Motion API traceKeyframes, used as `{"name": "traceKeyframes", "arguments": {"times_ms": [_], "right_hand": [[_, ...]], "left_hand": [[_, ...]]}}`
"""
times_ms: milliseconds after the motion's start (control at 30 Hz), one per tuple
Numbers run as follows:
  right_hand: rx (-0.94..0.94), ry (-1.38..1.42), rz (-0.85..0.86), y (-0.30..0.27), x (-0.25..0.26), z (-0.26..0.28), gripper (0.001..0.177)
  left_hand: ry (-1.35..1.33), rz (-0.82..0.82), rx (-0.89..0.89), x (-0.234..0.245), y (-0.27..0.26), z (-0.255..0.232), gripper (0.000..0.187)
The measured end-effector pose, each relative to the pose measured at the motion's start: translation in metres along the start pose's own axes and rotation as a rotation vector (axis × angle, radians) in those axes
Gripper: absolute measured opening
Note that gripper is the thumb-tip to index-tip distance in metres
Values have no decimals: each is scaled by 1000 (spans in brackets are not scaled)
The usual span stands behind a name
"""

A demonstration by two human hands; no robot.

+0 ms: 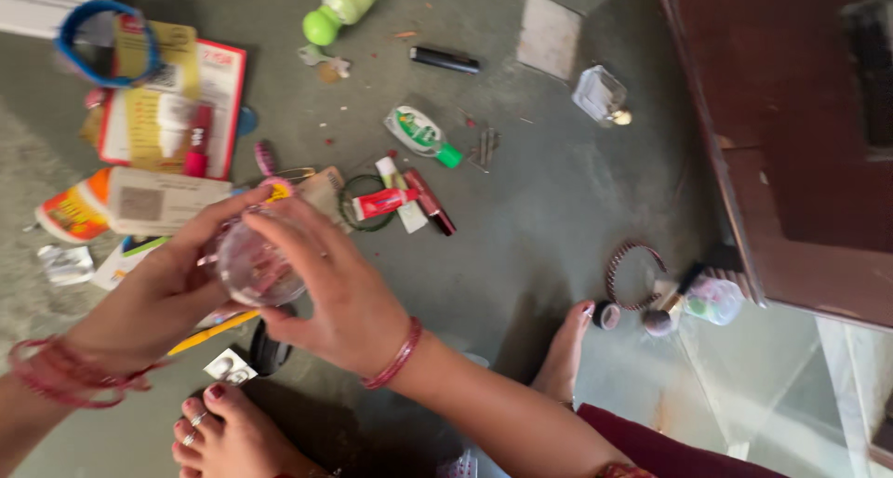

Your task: The person sorts various small items from a cluttered floor into clear plastic containers. They pick up blister packs, tubes, and small bottles, placing them into containers and occasionally moving items aside to reach others.

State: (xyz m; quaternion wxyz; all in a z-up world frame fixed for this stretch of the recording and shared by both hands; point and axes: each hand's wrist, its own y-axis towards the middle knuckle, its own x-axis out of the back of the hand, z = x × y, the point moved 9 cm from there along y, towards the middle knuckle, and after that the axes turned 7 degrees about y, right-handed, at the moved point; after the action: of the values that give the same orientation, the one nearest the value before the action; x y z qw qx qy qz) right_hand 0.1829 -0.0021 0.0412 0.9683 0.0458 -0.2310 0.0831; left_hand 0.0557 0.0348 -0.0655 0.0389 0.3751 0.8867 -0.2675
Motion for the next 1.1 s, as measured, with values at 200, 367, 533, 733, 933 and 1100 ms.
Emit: {"name": "traceKeyframes", "arguments": {"times_ms": [200,367,533,733,933,1100], "right_hand": [[1,17,-52,18,9,-6,79],[-15,-97,-54,29,18,-10,84],[31,-231,-125,31,21,-6,86],[30,-155,-86,24,13,-16,84],[65,-160,-123,21,4,-20,85],[78,-139,-123,23,4,-22,88]], "left_hand": [[-211,277,-135,1,5,-19,86],[-186,294,-179,8,14,-32,96],[-208,260,-163,12,17,-25,109],[11,-64,-43,39,29,18,93],[84,-141,-27,50,37,33,81],[193,-280,10,56,33,31,65]]}}
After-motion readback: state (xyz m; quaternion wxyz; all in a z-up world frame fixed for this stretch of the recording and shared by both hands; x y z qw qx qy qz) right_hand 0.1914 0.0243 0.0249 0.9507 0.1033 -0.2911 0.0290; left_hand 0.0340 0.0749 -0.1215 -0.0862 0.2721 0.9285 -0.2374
